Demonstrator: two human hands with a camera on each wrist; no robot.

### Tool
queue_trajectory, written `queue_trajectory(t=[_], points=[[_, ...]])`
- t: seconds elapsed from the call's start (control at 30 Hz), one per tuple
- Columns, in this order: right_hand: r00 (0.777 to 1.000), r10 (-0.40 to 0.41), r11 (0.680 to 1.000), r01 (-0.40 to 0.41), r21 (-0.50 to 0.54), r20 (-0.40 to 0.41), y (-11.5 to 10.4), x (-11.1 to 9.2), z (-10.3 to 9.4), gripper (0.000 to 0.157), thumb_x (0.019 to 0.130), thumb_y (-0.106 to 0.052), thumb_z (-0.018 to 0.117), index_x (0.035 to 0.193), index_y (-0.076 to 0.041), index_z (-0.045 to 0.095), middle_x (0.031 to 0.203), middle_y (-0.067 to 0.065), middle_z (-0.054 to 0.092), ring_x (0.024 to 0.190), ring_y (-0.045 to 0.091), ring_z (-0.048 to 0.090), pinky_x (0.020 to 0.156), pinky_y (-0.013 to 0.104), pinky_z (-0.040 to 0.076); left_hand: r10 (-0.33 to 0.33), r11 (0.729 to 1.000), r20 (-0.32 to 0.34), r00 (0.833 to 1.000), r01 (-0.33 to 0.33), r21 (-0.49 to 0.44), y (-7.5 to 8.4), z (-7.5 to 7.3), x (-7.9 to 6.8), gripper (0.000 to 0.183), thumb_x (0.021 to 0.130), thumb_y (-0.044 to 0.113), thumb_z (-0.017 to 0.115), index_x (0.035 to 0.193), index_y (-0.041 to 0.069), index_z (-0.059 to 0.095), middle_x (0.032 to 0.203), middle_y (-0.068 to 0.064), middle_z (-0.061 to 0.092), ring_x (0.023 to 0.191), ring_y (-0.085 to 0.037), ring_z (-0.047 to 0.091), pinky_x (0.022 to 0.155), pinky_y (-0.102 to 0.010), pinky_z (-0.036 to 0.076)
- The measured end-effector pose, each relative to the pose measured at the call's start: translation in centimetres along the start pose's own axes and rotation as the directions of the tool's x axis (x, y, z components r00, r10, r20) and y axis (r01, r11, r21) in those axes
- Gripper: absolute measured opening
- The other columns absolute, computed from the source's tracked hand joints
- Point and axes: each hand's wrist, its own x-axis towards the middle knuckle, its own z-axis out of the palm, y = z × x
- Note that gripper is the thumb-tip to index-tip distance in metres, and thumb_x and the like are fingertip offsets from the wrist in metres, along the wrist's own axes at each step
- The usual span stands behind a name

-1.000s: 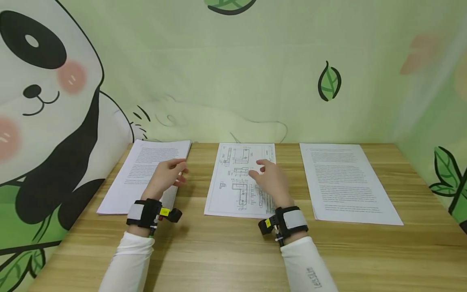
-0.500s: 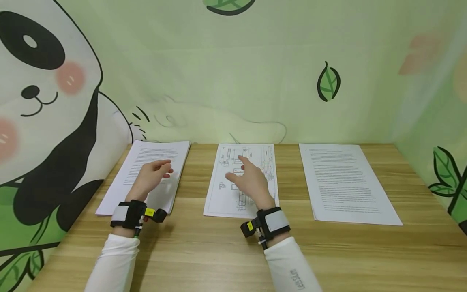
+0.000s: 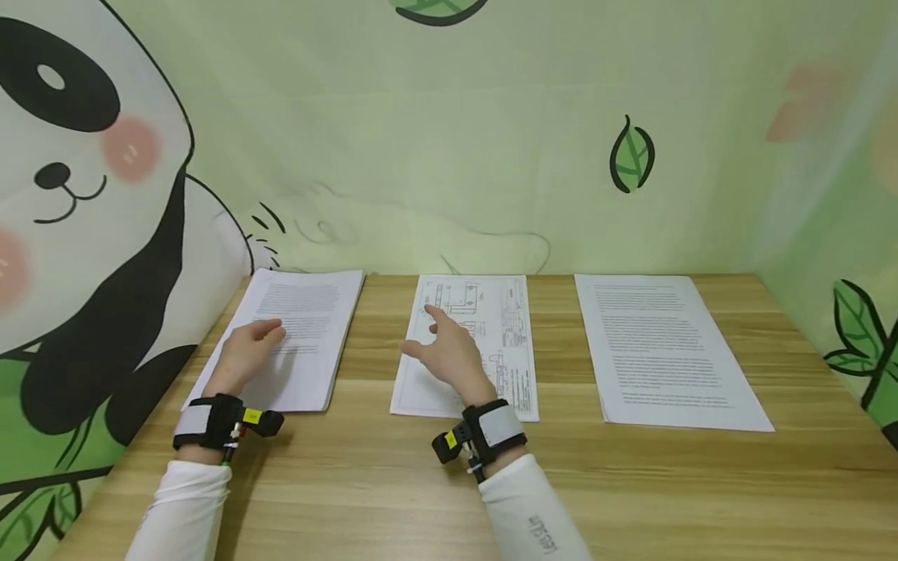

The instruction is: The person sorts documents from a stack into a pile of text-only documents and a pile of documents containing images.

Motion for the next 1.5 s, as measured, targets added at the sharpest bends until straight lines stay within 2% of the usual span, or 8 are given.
queue_trajectory(t=[0.2, 0.37, 0.57, 0.93, 1.17, 1.3, 1.33, 1.5], points=[[1.000, -0.008, 0.999, 0.007, 0.038, 0.020, -0.8, -0.2, 1.2, 0.076, 0.078, -0.039, 0.070, 0.143, -0.018, 0.037, 0.129, 0.017, 0.057, 0.111, 0.032, 0.059, 0.085, 0.044, 0.052, -0.025, 0.997, -0.032, 0.999, 0.027, 0.075, -1.3, -0.8, 0.1, 0.056, 0.096, 0.030, 0.041, 0.140, -0.004, 0.035, 0.146, -0.029, 0.034, 0.134, -0.047, 0.028, 0.109, -0.061, 0.024], [0.998, -0.040, 0.997, 0.037, 0.060, 0.043, -1.2, 0.0, 2.6, 0.075, 0.079, -0.039, 0.068, 0.143, -0.015, 0.037, 0.129, 0.018, 0.058, 0.111, 0.032, 0.058, 0.086, 0.044, 0.052, -0.099, 0.993, -0.012, 0.995, 0.100, 0.056, -2.2, -1.8, -0.3, 0.061, 0.097, 0.033, 0.038, 0.144, -0.003, 0.026, 0.149, -0.030, 0.026, 0.135, -0.049, 0.022, 0.108, -0.064, 0.022], [0.995, -0.055, 0.993, 0.047, 0.105, 0.081, -1.0, 0.2, 4.5, 0.072, 0.082, -0.037, 0.065, 0.143, -0.013, 0.036, 0.131, 0.018, 0.056, 0.110, 0.030, 0.058, 0.086, 0.044, 0.051, -0.177, 0.984, -0.025, 0.984, 0.177, 0.034, -2.9, -1.8, -0.1, 0.062, 0.096, 0.033, 0.041, 0.145, -0.001, 0.025, 0.148, -0.030, 0.028, 0.132, -0.050, 0.028, 0.103, -0.064, 0.030], [0.987, -0.070, 0.975, 0.037, 0.218, 0.146, -1.0, 0.1, 6.6, 0.075, 0.084, -0.035, 0.064, 0.147, -0.012, 0.028, 0.141, 0.023, 0.044, 0.121, 0.035, 0.051, 0.099, 0.048, 0.046, -0.155, 0.985, -0.048, 0.987, 0.158, 0.066, -3.1, -1.3, -0.1, 0.058, 0.093, 0.028, 0.042, 0.141, -0.003, 0.033, 0.142, -0.031, 0.037, 0.124, -0.049, 0.037, 0.095, -0.062, 0.038], [0.979, -0.099, 0.949, 0.039, 0.312, 0.179, -1.2, 0.0, 8.0, 0.077, 0.086, -0.032, 0.063, 0.148, -0.007, 0.023, 0.145, 0.026, 0.037, 0.129, 0.037, 0.044, 0.106, 0.048, 0.041, -0.147, 0.987, -0.020, 0.989, 0.148, 0.056, -2.7, -0.7, -0.1, 0.058, 0.095, 0.029, 0.041, 0.142, -0.003, 0.032, 0.145, -0.030, 0.033, 0.130, -0.049, 0.031, 0.103, -0.063, 0.031], [0.983, -0.053, 0.919, -0.020, 0.393, 0.175, -1.1, 0.3, 8.9, 0.078, 0.086, -0.034, 0.063, 0.147, -0.005, 0.024, 0.144, 0.027, 0.039, 0.130, 0.035, 0.044, 0.107, 0.047, 0.039, -0.112, 0.992, 0.002, 0.994, 0.112, 0.064, -2.3, -0.6, -0.2, 0.057, 0.096, 0.029, 0.040, 0.141, -0.005, 0.032, 0.144, -0.031, 0.033, 0.129, -0.049, 0.032, 0.103, -0.061, 0.033], [0.982, -0.034, 0.899, -0.051, 0.436, 0.185, -1.1, 0.4, 9.0, 0.079, 0.085, -0.034, 0.063, 0.147, -0.005, 0.023, 0.143, 0.026, 0.041, 0.128, 0.034, 0.046, 0.107, 0.047, 0.040, -0.110, 0.992, 0.008, 0.994, 0.109, 0.063, -2.1, -0.6, -0.2, 0.057, 0.096, 0.029, 0.040, 0.141, -0.005, 0.032, 0.145, -0.031, 0.033, 0.129, -0.048, 0.033, 0.103, -0.061, 0.033], [0.960, 0.013, 0.738, -0.197, 0.645, 0.279, -1.2, 0.9, 9.2, 0.076, 0.089, -0.029, 0.060, 0.148, -0.004, 0.019, 0.140, 0.020, 0.046, 0.120, 0.026, 0.054, 0.105, 0.045, 0.043, -0.105, 0.992, 0.034, 0.994, 0.102, 0.079, -1.4, -0.3, -0.1, 0.059, 0.096, 0.033, 0.040, 0.142, -0.003, 0.032, 0.145, -0.030, 0.033, 0.131, -0.047, 0.032, 0.105, -0.061, 0.031]])
